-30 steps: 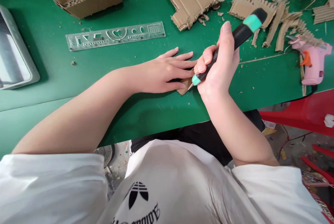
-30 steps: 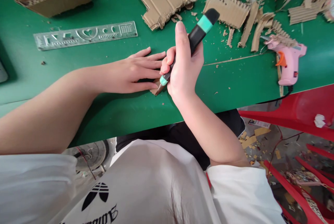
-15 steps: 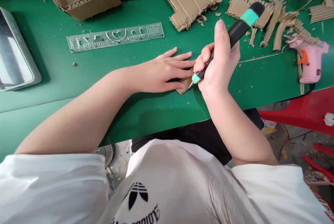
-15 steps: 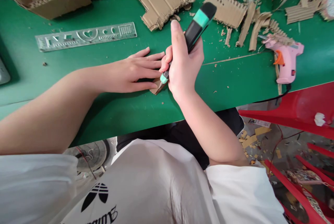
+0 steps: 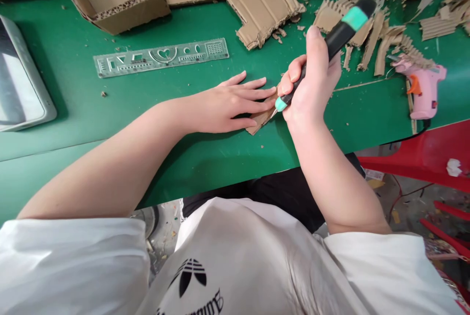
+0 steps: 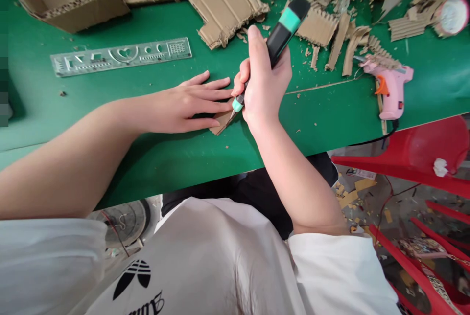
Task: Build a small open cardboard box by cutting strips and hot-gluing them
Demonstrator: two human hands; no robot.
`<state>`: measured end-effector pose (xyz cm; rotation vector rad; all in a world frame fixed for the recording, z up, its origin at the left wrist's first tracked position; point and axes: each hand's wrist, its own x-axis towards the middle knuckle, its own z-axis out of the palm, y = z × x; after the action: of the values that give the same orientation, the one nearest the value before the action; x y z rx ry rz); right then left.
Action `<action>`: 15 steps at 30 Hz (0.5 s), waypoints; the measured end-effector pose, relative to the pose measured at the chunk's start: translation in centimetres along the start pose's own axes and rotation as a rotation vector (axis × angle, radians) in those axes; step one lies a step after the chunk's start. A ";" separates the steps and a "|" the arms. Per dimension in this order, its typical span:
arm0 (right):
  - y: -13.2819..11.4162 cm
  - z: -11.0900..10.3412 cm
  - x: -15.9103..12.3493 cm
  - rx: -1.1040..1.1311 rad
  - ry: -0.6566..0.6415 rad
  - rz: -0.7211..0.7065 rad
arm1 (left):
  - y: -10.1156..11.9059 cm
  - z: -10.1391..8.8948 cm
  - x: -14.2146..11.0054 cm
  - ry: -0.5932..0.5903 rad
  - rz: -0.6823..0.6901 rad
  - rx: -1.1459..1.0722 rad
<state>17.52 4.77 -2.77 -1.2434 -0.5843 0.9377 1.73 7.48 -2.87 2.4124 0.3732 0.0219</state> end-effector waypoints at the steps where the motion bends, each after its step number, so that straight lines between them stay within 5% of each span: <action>1: 0.0 0.0 0.1 0.002 -0.001 0.004 | 0.0 0.0 0.0 0.001 0.007 0.005; 15: 1.0 -0.6 0.2 0.012 -0.149 0.118 | 0.4 -0.3 0.1 -0.019 -0.023 0.023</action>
<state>17.88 4.68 -3.87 -1.2141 -0.6261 1.1379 1.88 7.40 -2.36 2.4289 0.3946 -0.0151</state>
